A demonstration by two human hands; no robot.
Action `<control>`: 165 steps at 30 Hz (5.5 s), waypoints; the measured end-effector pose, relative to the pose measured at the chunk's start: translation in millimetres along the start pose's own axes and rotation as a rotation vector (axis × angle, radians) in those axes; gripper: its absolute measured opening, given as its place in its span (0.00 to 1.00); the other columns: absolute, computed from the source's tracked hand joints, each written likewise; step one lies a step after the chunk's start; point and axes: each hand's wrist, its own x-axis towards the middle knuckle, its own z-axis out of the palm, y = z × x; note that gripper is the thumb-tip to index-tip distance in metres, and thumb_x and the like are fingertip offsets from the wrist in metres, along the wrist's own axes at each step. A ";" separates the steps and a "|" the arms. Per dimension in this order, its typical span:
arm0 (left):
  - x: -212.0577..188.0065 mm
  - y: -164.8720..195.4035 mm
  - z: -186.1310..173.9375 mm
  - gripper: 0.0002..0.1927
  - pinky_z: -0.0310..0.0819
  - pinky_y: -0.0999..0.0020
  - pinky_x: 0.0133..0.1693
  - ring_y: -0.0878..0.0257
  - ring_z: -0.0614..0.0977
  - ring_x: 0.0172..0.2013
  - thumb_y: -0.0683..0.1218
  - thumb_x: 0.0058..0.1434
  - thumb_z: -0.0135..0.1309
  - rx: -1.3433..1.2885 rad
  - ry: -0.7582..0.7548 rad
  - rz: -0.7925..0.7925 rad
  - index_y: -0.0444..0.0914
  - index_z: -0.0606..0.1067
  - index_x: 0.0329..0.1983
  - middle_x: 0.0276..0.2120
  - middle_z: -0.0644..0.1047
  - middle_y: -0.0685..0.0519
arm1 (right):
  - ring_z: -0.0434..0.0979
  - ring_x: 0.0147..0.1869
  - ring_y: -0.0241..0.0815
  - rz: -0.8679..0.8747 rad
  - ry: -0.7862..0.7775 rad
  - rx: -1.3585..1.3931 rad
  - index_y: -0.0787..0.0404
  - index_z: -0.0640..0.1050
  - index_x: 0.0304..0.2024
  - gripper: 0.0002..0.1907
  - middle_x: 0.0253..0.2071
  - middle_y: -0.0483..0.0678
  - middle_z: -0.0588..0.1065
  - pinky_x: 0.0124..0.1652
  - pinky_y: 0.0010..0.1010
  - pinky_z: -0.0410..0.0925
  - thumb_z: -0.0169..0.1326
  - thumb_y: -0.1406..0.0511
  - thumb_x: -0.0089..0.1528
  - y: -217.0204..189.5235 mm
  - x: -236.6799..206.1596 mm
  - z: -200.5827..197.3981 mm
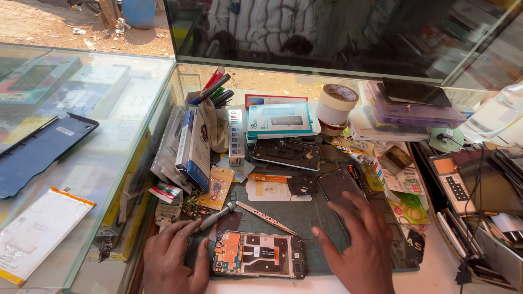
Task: The person disassembles a smartphone on a cluttered workbench, using a screwdriver and tweezers to remove screws and separate internal components. They handle the phone chassis, battery, and circuit board while working in a mobile repair shop.
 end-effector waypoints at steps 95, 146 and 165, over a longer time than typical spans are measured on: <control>20.3 53.3 30.8 0.44 0.48 0.45 0.61 0.48 0.62 0.67 0.66 0.52 0.67 -0.135 -0.679 0.102 0.44 0.69 0.68 0.60 0.72 0.51 | 0.83 0.50 0.42 0.021 -0.113 0.871 0.63 0.61 0.68 0.33 0.48 0.55 0.74 0.43 0.31 0.80 0.58 0.75 0.62 47.2 -37.1 18.2; 19.2 57.1 33.8 0.39 0.48 0.45 0.60 0.52 0.65 0.64 0.66 0.53 0.67 -0.157 -0.676 0.071 0.48 0.72 0.66 0.58 0.73 0.53 | 0.46 0.87 0.54 -0.163 -0.182 0.640 0.57 0.69 0.64 0.35 0.76 0.52 0.64 0.57 0.33 0.67 0.41 0.81 0.55 40.1 -4.1 -7.2; 20.6 62.1 36.0 0.38 0.49 0.46 0.59 0.54 0.66 0.63 0.66 0.52 0.67 -0.128 -0.707 0.038 0.49 0.73 0.64 0.57 0.73 0.54 | 0.48 0.85 0.53 -0.200 -0.173 0.550 0.61 0.65 0.67 0.33 0.75 0.54 0.63 0.66 0.41 0.55 0.50 0.76 0.58 38.5 -1.6 -12.7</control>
